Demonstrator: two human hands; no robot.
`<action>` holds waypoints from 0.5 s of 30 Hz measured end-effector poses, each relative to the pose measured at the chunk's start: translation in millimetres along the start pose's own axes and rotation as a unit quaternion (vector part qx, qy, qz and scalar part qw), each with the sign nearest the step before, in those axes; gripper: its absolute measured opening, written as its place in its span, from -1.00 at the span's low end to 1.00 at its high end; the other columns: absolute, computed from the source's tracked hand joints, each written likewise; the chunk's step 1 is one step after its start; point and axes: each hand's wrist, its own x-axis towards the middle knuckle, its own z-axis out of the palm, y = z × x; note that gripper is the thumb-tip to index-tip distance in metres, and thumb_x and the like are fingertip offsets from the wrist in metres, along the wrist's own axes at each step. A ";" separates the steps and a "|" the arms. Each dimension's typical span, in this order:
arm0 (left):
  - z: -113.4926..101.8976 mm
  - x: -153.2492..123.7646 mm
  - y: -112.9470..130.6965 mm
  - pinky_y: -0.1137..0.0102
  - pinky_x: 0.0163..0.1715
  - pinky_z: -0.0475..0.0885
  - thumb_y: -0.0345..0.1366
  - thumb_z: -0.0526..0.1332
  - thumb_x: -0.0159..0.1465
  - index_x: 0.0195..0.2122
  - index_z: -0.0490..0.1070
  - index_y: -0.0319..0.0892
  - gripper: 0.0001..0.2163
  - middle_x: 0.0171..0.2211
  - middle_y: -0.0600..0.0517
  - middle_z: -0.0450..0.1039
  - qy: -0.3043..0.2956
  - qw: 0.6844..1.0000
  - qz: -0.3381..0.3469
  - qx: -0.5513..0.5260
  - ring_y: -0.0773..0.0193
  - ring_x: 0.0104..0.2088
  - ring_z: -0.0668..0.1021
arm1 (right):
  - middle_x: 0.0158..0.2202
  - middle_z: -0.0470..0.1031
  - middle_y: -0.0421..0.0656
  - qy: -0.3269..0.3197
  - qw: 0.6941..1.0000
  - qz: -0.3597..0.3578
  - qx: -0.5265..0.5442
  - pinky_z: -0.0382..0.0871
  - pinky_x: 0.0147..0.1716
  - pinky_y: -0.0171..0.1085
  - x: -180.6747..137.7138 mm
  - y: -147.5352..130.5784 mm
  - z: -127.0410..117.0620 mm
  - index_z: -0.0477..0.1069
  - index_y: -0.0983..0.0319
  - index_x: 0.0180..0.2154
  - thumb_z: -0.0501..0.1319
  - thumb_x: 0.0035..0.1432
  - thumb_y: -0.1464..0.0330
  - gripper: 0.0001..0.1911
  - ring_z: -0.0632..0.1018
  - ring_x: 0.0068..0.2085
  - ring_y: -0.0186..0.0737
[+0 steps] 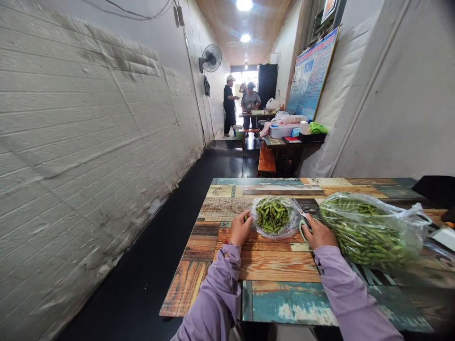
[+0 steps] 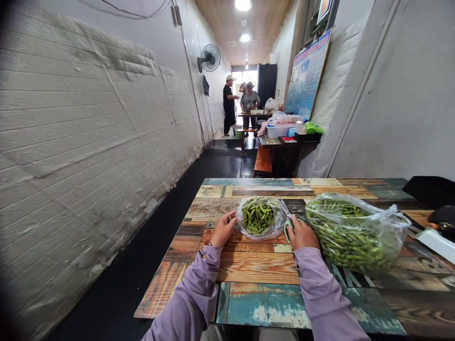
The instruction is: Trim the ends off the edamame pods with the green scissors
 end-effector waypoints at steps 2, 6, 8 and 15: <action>2.8 -0.2 0.5 0.40 -0.36 0.33 -0.34 0.26 -0.01 -0.34 0.52 -0.17 -0.82 -0.50 0.05 0.46 -0.007 0.999 -0.012 -0.029 0.22 -0.40 0.49 | -0.24 0.57 0.05 -0.034 0.999 -0.010 -0.018 0.39 -0.31 -0.17 0.4 -0.1 -11.2 0.34 0.28 0.06 0.05 0.18 0.25 -0.55 0.57 -0.26 -0.04; 5.7 0.0 2.5 0.43 -0.38 0.28 -0.35 0.28 -0.05 -0.41 0.51 -0.17 -0.85 -0.54 0.08 0.42 -0.003 1.000 -0.006 -0.016 0.25 -0.43 0.45 | -0.39 0.59 -0.06 -0.054 0.998 -0.027 -0.029 0.38 -0.39 -0.21 3.1 2.1 -37.2 0.51 0.14 -0.18 0.12 0.14 0.22 -0.73 0.58 -0.38 -0.09; 6.2 0.1 3.3 0.44 -0.38 0.25 -0.36 0.28 -0.06 -0.45 0.50 -0.17 -0.88 -0.56 0.08 0.41 -0.002 1.000 -0.003 -0.007 0.27 -0.44 0.42 | -0.27 0.59 -0.07 -0.046 0.998 -0.046 -0.020 0.40 -0.31 -0.20 8.5 0.8 -48.2 0.49 0.11 -0.14 0.09 0.17 0.20 -0.70 0.58 -0.27 -0.10; 5.7 0.2 3.7 0.51 -0.49 0.16 -0.39 0.20 -0.03 -0.60 0.38 -0.19 -0.95 -0.67 0.15 0.26 0.001 1.000 -0.002 -0.016 0.37 -0.55 0.31 | 0.08 0.41 -0.05 -0.033 0.987 -0.125 0.100 0.29 0.05 -0.13 56.9 -23.3 -36.4 0.30 0.22 0.10 0.10 0.15 0.26 -0.53 0.43 0.07 -0.11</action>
